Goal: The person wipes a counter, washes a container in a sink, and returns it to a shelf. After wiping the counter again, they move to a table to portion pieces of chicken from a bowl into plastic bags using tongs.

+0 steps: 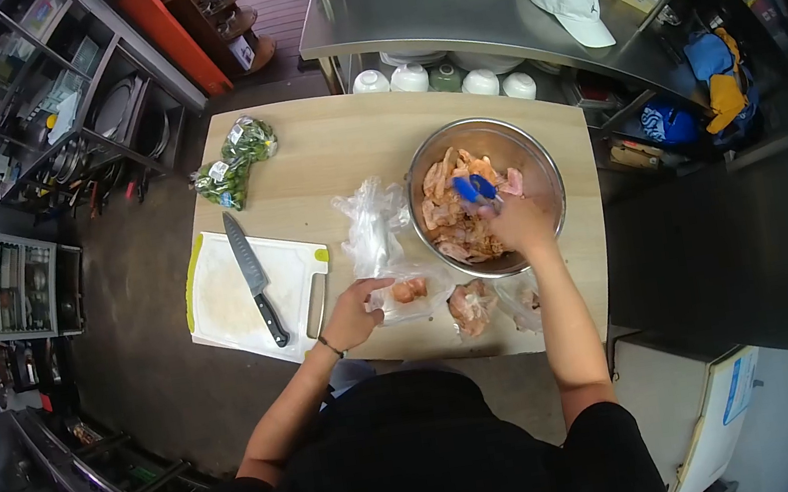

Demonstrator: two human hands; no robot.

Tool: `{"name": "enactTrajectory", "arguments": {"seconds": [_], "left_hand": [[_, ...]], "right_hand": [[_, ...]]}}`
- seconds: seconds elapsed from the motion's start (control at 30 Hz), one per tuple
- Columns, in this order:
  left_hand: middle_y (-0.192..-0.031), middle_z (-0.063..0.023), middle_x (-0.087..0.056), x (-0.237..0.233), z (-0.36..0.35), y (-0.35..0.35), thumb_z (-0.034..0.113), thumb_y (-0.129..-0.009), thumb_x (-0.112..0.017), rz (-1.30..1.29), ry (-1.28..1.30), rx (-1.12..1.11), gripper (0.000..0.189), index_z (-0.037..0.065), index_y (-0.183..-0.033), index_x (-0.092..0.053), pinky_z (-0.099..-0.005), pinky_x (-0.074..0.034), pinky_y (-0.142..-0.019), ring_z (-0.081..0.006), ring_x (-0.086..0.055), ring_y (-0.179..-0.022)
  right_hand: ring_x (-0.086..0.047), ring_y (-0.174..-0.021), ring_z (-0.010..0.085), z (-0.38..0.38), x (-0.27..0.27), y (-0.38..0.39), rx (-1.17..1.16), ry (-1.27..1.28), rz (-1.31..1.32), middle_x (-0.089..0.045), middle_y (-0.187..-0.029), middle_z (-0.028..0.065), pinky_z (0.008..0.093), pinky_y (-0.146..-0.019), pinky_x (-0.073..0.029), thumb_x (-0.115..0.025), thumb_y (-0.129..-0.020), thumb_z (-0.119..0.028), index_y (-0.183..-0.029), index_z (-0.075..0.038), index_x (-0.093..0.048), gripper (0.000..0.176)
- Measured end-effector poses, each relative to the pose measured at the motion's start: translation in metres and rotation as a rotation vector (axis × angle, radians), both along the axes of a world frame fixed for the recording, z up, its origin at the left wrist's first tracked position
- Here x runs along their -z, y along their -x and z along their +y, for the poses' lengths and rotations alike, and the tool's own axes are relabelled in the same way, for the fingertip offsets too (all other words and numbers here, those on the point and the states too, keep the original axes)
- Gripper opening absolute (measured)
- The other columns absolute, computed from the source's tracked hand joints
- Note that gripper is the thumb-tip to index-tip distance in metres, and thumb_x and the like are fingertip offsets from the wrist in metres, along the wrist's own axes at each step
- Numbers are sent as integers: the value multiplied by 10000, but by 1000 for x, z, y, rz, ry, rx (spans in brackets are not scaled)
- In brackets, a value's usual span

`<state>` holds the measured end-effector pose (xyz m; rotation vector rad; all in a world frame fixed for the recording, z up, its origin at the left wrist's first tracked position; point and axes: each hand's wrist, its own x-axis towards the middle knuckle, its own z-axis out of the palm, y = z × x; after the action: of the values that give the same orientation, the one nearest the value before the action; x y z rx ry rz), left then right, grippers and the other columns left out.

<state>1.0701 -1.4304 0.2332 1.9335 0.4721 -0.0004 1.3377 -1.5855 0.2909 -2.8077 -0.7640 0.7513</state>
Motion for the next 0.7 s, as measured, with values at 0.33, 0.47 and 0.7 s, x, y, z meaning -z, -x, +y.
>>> {"name": "enactTrajectory", "arguments": {"seconds": [0.33, 0.47, 0.7], "left_hand": [[-1140, -219, -553, -8, 0, -11, -23, -635, -593, -29, -143, 16, 507, 9, -1140, -570, -357, -427, -928, -352, -514, -1090], [-1173, -223, -537, -7, 3, -9, -10, -627, -603, -17, -151, -46, 529, -3, -1154, -556, -358, -419, -939, -353, -503, -1108], [-1266, -182, -457, -9, 4, -12, 10, -612, -626, 16, -12, -85, 664, 13, -1258, -473, -310, -457, -860, -294, -540, -1017]], "right_hand": [[-601, -965, 333, -10, -6, 15, 62, -117, -70, -633, -1022, 185, 390, -818, -476, -556, -831, -301, -1095, -23, -599, 386], [-606, -976, 299, -67, -8, -7, 99, -227, 167, -634, -1046, 169, 347, -815, -466, -584, -831, -273, -1165, -52, -578, 400], [-621, -895, 197, -108, -46, 50, 104, -570, 695, -660, -941, 149, 325, -750, -459, -635, -820, -233, -1195, -69, -562, 416]]}}
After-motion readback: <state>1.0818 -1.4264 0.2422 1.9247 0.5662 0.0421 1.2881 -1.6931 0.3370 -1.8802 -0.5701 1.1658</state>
